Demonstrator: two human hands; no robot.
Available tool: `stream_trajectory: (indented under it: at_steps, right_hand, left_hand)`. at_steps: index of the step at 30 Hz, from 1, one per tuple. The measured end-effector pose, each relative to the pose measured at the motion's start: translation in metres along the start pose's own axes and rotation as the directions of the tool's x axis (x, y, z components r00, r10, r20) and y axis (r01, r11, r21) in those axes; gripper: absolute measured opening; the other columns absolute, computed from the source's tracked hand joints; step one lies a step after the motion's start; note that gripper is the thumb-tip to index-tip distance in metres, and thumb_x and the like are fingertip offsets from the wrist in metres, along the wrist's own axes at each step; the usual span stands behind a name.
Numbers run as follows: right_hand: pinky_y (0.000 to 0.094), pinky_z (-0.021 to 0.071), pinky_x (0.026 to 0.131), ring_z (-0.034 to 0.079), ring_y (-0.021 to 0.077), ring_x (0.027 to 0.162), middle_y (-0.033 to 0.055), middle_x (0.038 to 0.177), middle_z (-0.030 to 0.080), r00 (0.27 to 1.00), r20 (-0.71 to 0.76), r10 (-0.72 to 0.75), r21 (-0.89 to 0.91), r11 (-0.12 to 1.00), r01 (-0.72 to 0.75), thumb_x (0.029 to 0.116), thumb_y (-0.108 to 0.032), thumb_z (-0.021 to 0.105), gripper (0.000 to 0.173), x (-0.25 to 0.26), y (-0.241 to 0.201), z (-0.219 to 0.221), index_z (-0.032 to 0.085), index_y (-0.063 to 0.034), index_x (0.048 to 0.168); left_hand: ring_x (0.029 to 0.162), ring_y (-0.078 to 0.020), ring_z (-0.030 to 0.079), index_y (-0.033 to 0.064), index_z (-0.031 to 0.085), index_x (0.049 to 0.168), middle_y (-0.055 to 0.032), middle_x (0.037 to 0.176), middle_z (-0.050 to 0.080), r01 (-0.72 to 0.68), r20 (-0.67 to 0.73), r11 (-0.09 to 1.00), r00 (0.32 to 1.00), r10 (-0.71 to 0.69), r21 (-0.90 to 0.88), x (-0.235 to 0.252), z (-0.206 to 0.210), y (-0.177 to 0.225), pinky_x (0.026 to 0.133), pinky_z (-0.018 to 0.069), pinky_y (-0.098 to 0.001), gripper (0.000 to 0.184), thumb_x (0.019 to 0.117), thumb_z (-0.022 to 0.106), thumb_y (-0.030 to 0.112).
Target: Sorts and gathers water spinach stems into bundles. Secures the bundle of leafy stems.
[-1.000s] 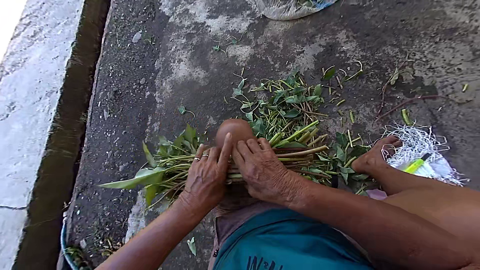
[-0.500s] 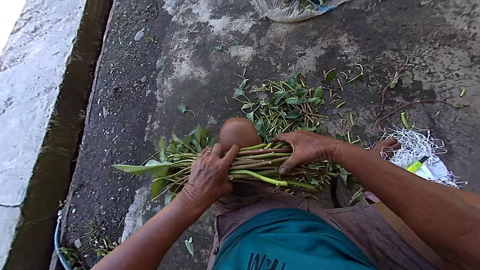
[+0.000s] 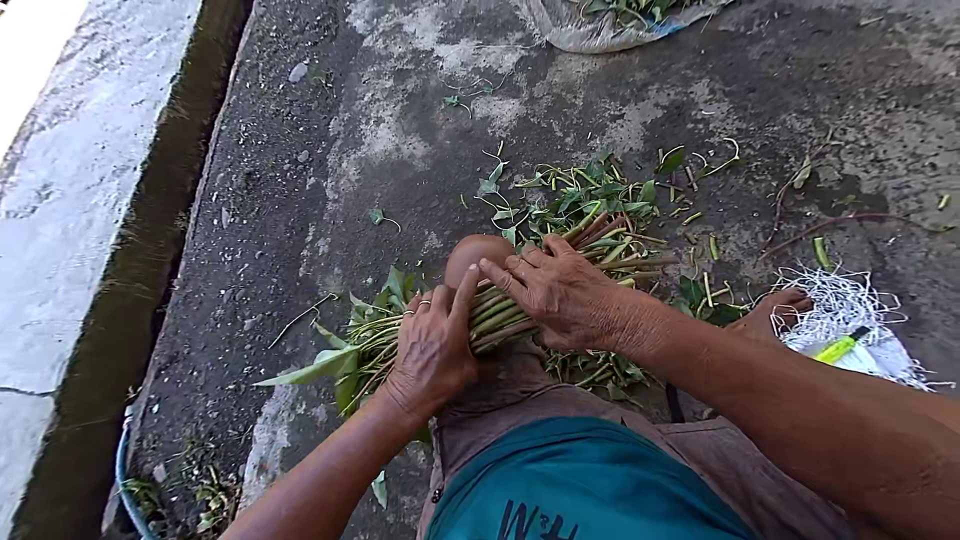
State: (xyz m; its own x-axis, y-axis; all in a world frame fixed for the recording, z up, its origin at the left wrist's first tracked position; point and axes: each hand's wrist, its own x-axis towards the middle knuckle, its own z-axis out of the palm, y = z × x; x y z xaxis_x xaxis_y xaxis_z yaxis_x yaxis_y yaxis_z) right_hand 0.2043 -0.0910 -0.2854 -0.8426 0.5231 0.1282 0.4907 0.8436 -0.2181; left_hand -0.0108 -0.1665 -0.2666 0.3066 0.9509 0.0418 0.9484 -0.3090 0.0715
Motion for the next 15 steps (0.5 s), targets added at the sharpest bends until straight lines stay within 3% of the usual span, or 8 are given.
stream_trajectory:
  at_steps: [2, 4, 7, 9, 10, 12, 13, 15]
  right_hand:
    - [0.0548, 0.0446, 0.096, 0.059, 0.0354, 0.116, 0.0166, 0.124, 0.065, 0.963, 0.269, 0.012, 0.146, 0.988, -0.053, 0.0691, -0.045, 0.091, 0.095, 0.013, 0.014, -0.017, 0.053, -0.0097, 0.148]
    - [0.0556, 0.0439, 0.101, 0.056, 0.0351, 0.122, 0.0160, 0.131, 0.061, 0.912, 0.408, 0.036, 0.240, 0.960, -0.145, 0.0642, -0.052, 0.094, 0.099, 0.024, 0.022, -0.021, 0.054, -0.0120, 0.146]
    - [0.0637, 0.0347, 0.107, 0.048, 0.0391, 0.132, 0.0173, 0.142, 0.054, 0.924, 0.363, 0.120, 0.092, 0.982, -0.164, 0.0695, -0.043, 0.091, 0.095, 0.023, 0.007, -0.026, 0.049, -0.0175, 0.151]
    - [0.0782, 0.0176, 0.113, 0.038, 0.0511, 0.143, 0.0292, 0.153, 0.044, 0.969, 0.189, 0.161, -0.027, 0.987, -0.159, 0.0723, -0.024, 0.088, 0.100, 0.010, -0.020, -0.029, 0.039, -0.0059, 0.157]
    - [0.0795, 0.0153, 0.112, 0.036, 0.0534, 0.144, 0.0330, 0.153, 0.042, 0.982, 0.099, 0.163, -0.080, 0.985, -0.155, 0.0714, -0.021, 0.087, 0.103, 0.004, -0.031, -0.026, 0.035, -0.0021, 0.158]
    - [0.0773, 0.0199, 0.113, 0.042, 0.0530, 0.140, 0.0356, 0.148, 0.046, 0.985, 0.016, 0.174, -0.092, 0.981, -0.172, 0.0760, -0.019, 0.085, 0.097, -0.002, -0.035, -0.010, 0.035, 0.0024, 0.157]
    - [0.0751, 0.0285, 0.110, 0.051, 0.0513, 0.132, 0.0345, 0.140, 0.054, 0.987, -0.039, 0.155, -0.073, 0.985, -0.157, 0.0752, -0.018, 0.084, 0.089, -0.003, -0.029, 0.003, 0.043, 0.0051, 0.151]
    - [0.0598, 0.0508, 0.088, 0.069, 0.0393, 0.102, 0.0227, 0.107, 0.071, 0.973, -0.224, 0.047, -0.094, 0.993, -0.070, 0.0612, -0.020, 0.085, 0.067, -0.003, -0.013, 0.022, 0.066, 0.0039, 0.121]
  left_hand:
    - [0.093, -0.0444, 0.069, 0.0051, 0.051, 0.148, -0.0244, 0.107, 0.069, -0.045, -0.049, 0.999, 0.998, 0.045, 0.007, -0.002, 0.006, -0.001, 0.080, 0.0555, -0.0612, 0.118, 0.0509, 0.092, 0.058]
    - [0.091, -0.0421, 0.070, 0.0008, 0.056, 0.141, -0.0230, 0.103, 0.069, -0.028, -0.030, 0.999, 0.999, 0.028, 0.015, 0.000, 0.006, -0.002, 0.074, 0.0572, -0.0573, 0.105, 0.0556, 0.092, 0.051]
    - [0.087, -0.0398, 0.070, 0.0010, 0.062, 0.133, -0.0222, 0.103, 0.068, 0.049, 0.060, 0.999, 0.997, -0.049, 0.010, 0.004, -0.001, -0.004, 0.070, 0.0574, -0.0544, 0.088, 0.0614, 0.091, 0.044]
    - [0.084, -0.0391, 0.070, 0.0032, 0.064, 0.129, -0.0210, 0.100, 0.068, 0.050, 0.064, 0.999, 0.997, -0.049, -0.004, 0.006, -0.003, -0.009, 0.066, 0.0572, -0.0540, 0.083, 0.0617, 0.090, 0.045]
    - [0.081, -0.0392, 0.070, 0.0029, 0.065, 0.126, -0.0210, 0.098, 0.068, 0.033, 0.039, 0.999, 0.999, -0.032, -0.021, 0.007, -0.002, -0.011, 0.064, 0.0571, -0.0543, 0.081, 0.0625, 0.088, 0.047]
    - [0.076, -0.0369, 0.070, 0.0030, 0.068, 0.121, -0.0188, 0.093, 0.068, -0.026, -0.050, 0.999, 0.998, 0.024, -0.041, 0.001, 0.005, -0.015, 0.059, 0.0561, -0.0525, 0.075, 0.0643, 0.085, 0.049]
    - [0.075, -0.0359, 0.070, 0.0035, 0.069, 0.119, -0.0176, 0.091, 0.068, -0.062, -0.102, 0.997, 0.993, 0.057, -0.039, -0.003, 0.010, -0.016, 0.059, 0.0558, -0.0515, 0.072, 0.0654, 0.083, 0.050]
    - [0.081, -0.0370, 0.071, 0.0042, 0.069, 0.120, -0.0175, 0.094, 0.070, -0.119, -0.179, 0.992, 0.978, 0.110, -0.037, -0.005, 0.014, -0.017, 0.064, 0.0575, -0.0527, 0.069, 0.0675, 0.082, 0.048]
